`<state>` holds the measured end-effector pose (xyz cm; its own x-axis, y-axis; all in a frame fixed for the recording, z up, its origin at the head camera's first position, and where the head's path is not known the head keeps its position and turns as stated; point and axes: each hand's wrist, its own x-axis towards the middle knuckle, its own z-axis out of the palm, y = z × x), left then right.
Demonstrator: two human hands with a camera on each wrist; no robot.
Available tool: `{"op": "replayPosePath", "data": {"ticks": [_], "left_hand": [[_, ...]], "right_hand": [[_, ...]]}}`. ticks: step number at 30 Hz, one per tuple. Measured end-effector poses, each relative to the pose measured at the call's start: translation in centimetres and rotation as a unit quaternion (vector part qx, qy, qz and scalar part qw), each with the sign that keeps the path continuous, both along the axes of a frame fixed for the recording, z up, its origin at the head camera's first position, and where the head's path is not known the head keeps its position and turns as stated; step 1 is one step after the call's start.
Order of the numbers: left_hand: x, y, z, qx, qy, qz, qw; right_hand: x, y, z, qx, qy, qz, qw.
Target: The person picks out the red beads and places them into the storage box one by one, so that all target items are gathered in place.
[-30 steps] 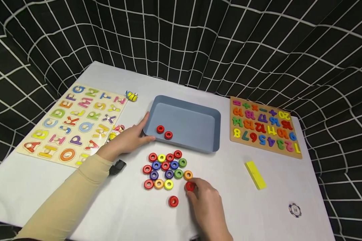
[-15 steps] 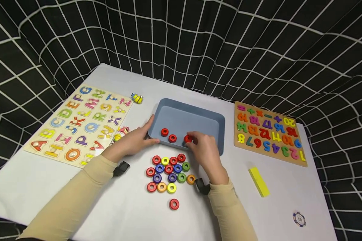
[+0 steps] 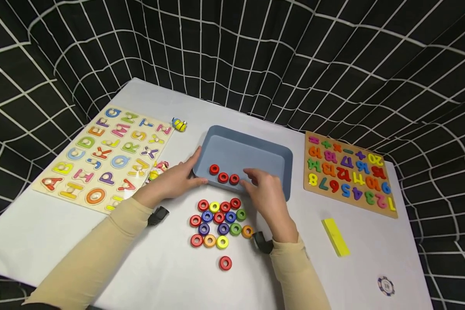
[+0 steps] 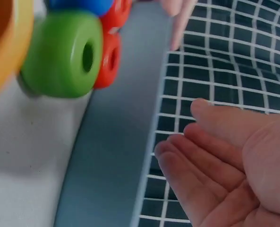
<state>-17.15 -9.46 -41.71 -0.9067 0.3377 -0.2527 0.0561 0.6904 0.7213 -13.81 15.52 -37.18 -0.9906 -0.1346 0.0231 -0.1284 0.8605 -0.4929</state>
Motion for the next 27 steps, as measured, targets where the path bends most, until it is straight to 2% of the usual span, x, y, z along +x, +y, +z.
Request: {"op": "replayPosePath", "data": {"ticks": [4, 8, 11, 13, 16, 20, 24, 27], "left_hand": [[0.0, 0.0, 0.0, 0.002, 0.006, 0.001, 1.0000], [0.1, -0.1, -0.1, -0.003, -0.003, 0.003, 1.0000], [0.2, -0.2, 0.0, -0.007, -0.011, 0.005, 0.9999], [0.1, -0.1, 0.0, -0.011, -0.012, 0.005, 0.9999], [0.0, -0.1, 0.1, -0.016, -0.011, 0.005, 0.9998], [-0.1, 0.0, 0.2, -0.019, -0.012, 0.003, 0.9997], [-0.1, 0.0, 0.3, -0.018, -0.010, -0.002, 0.9998], [-0.1, 0.0, 0.3, -0.016, -0.009, -0.004, 0.9998]], "right_hand": [[2.7, 0.5, 0.7, -0.032, -0.013, 0.011, 0.999], [6.7, 0.7, 0.5, -0.071, -0.049, 0.017, 0.996], [9.8, 0.6, 0.1, -0.086, -0.080, 0.005, 0.993], [11.7, 0.4, -0.4, -0.076, -0.092, 0.001, 0.993], [13.9, 0.2, -1.2, -0.029, -0.088, 0.028, 0.995], [15.6, -0.2, -2.0, 0.043, -0.070, 0.056, 0.995], [16.2, -0.9, -2.6, 0.097, -0.060, 0.040, 0.993], [16.2, -1.2, -2.9, 0.116, -0.054, 0.030, 0.991]]}}
